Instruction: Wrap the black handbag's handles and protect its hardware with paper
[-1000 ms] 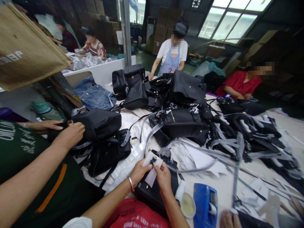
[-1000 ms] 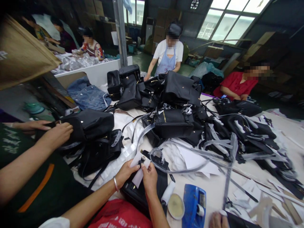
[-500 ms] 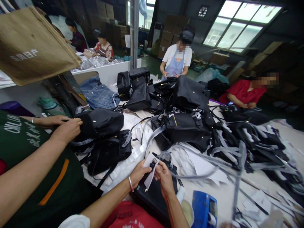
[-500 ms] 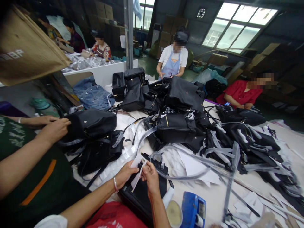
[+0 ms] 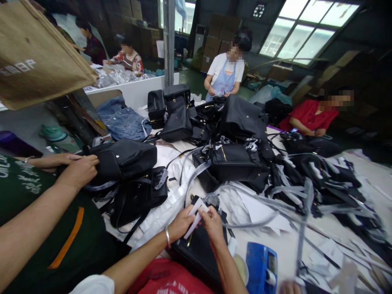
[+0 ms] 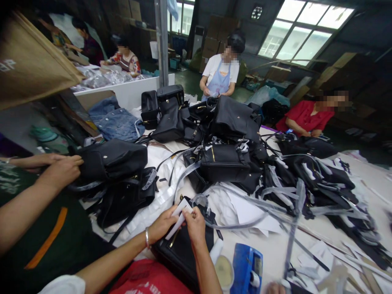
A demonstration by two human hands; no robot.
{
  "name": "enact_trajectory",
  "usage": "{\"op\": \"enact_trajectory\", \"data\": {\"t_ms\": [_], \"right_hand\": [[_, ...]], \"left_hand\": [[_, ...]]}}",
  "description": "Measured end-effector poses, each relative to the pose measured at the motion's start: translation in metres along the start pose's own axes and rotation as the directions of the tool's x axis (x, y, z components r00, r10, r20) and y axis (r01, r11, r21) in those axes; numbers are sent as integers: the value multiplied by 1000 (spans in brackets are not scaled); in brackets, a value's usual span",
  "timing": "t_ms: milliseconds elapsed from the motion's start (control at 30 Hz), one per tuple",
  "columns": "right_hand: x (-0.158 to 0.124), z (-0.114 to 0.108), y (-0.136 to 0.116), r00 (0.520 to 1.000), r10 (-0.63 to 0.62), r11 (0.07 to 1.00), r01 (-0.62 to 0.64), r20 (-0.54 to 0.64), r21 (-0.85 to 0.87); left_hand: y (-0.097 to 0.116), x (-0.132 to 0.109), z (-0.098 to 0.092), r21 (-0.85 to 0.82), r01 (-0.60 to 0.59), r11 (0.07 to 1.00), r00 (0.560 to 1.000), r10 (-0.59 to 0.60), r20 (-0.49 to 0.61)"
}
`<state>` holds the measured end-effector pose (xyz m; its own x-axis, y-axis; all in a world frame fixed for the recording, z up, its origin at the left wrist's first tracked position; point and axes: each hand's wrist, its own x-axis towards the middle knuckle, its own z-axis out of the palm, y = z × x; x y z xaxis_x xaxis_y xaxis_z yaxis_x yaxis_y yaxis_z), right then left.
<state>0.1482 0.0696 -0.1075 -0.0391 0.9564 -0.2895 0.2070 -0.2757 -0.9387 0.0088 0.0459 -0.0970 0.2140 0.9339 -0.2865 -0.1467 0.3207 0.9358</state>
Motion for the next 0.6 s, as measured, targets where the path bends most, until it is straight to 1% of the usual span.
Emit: {"op": "enact_trajectory", "data": {"t_ms": [67, 100, 133, 167, 200, 233, 300, 333, 367, 400, 467, 533, 600], "right_hand": [[-2, 3, -1, 992, -60, 988, 42, -114, -151], [-4, 4, 0, 983, -88, 977, 52, -164, -208], [-5, 6, 0, 976, -99, 972, 53, -193, -227], [-6, 7, 1, 979, -82, 979, 44, -188, -198], [-7, 7, 1, 988, -44, 993, 26, -150, -118], [-8, 7, 2, 997, 2, 1000, -2, -82, -1], [-10, 4, 5, 996, 54, 968, -70, 70, 242], [-12, 3, 6, 992, 60, 940, -93, 110, 329], [-13, 2, 8, 991, 64, 917, -105, 117, 385], [-14, 1, 10, 992, 75, 902, -109, 98, 417], [-17, 3, 14, 992, 125, 886, -123, 24, 447], [-19, 5, 16, 981, 190, 865, -148, -40, 479], [-22, 7, 17, 970, 229, 846, -159, -79, 509]], "left_hand": [[-5, -2, 8, -59, -5, 998, 997, 1, -76], [-7, -3, 11, -52, -18, 998, 992, 12, -128], [-8, -3, 13, -28, -32, 999, 984, 26, -175], [-8, -2, 14, -5, -36, 999, 977, 34, -209], [-8, -1, 14, 6, -30, 1000, 974, 30, -223], [-7, 0, 13, 1, -15, 1000, 975, 15, -221], [-3, 2, 10, -26, 27, 999, 982, -31, -184], [-1, 3, 9, -27, 44, 999, 986, -47, -158], [1, 3, 9, -4, 46, 999, 990, -47, -133], [2, 3, 10, 47, 33, 998, 993, -27, -116], [1, 1, 13, 217, -28, 976, 992, 54, -118], [-3, -1, 18, 394, -96, 914, 976, 164, -142], [-9, -3, 22, 509, -147, 848, 955, 256, -150]]}}
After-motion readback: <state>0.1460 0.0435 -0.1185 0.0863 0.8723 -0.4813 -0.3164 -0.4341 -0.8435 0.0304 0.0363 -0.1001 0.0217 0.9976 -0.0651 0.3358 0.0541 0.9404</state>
